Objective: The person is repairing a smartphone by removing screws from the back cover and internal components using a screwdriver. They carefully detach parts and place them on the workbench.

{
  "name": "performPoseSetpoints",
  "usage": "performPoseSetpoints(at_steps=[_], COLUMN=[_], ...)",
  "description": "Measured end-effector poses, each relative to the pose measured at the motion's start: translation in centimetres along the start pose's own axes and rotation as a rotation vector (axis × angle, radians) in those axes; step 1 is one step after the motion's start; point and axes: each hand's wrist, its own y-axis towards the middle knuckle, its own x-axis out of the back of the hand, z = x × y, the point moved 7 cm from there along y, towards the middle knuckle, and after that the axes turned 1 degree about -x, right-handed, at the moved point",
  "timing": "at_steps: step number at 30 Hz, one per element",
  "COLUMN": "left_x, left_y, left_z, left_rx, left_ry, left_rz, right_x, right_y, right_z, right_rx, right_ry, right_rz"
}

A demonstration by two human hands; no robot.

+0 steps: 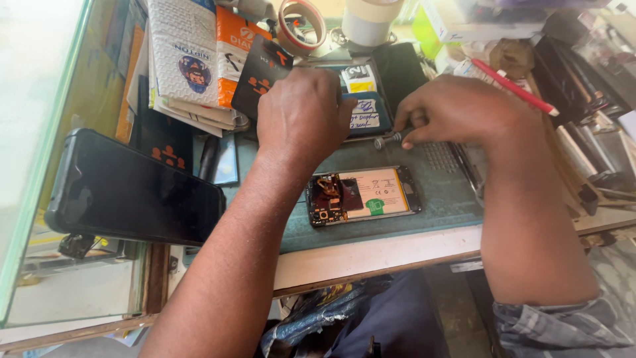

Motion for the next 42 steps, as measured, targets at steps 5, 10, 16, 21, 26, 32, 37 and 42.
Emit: performPoseSetpoints(at_steps=[5,10,16,21,26,32,37,42], left_x=[-0.9,-1.6,-0.9,-1.0,-1.6,-0.9,0.5,-1.5], left_y=[-0.7,-1.3,-1.2,-1.0,-1.3,-1.5,-1.9,-3.6], left_z=[-1.7,-1.7,-1.3,-1.6,-1.8,-2.2,-4.6,-5.2], left_rx=[-0.205,-0.193,-0.212,-0.194,-0.171,-0.178,-0.286,-0.247], left_ry=[-0.069,-0.063,-0.032,0.017,0.006,0.038,-0.015,0.088], left_rz=[0.274,0.557,0.512,0.522,0.583,0.637,0.579,0.814], right_x=[-1.0,-0.7,0.6,2.0,1.3,1.8,2.9,2.6], right_y=[0.0,0.0,-0.2,-0.3,0.2,-0.2,-0.9,-0.6], right_z=[-0.3,-0.5,-2.1,-1.6,-1.2,-0.8,-0.5,-1.1], right_rx=[-0.076,0.029,0.034,0.134,0.213,0.293,0.354,0.339], right_ry=[-0.05,-0.014,0.208,0.109,0.119,0.185,0.154,0.133], right_rz=[0.046,0.025,-0.15,-0.397,-0.42,-0.523,-0.635,-0.627])
